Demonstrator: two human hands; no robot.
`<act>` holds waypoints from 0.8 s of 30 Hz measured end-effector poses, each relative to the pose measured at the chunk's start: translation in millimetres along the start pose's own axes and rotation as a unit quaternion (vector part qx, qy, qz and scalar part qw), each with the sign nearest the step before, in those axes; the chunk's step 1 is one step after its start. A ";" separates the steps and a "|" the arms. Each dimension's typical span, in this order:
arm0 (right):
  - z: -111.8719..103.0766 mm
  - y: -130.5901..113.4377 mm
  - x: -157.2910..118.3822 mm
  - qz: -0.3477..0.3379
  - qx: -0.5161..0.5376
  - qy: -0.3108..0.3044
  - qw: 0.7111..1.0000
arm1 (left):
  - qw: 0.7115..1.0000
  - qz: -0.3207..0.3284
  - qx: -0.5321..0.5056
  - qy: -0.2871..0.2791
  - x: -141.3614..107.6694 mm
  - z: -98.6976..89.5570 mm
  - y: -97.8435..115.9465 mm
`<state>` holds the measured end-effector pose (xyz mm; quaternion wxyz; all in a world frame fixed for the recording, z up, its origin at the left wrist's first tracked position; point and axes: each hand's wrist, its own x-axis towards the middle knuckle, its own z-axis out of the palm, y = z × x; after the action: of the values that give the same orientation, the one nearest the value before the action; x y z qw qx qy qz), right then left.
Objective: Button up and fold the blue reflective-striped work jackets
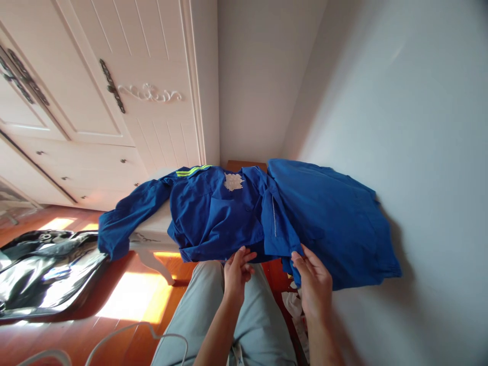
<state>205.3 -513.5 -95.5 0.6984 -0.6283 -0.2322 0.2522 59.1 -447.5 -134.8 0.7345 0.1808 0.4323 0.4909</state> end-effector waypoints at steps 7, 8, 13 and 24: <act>5.4 0.4 -1.8 -0.001 -0.004 -0.011 1.000 | 1.000 0.013 0.004 -0.023 8.7 38.4 7.9; 5.1 -2.6 0.3 -0.011 -0.004 -0.004 1.000 | 0.999 0.033 0.004 -0.006 10.5 41.4 7.5; 7.0 -15.4 11.3 -0.082 0.009 0.075 0.994 | 0.988 0.143 -0.047 0.031 3.4 29.8 16.8; 64.8 13.8 -45.1 -0.031 0.017 -0.137 0.990 | 0.988 0.156 0.009 0.017 -27.9 0.4 24.4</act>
<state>128.4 -492.1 -102.9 0.6780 -0.5687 -0.3406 0.3178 41.6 -460.8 -104.9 0.6399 0.2446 0.4153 0.5984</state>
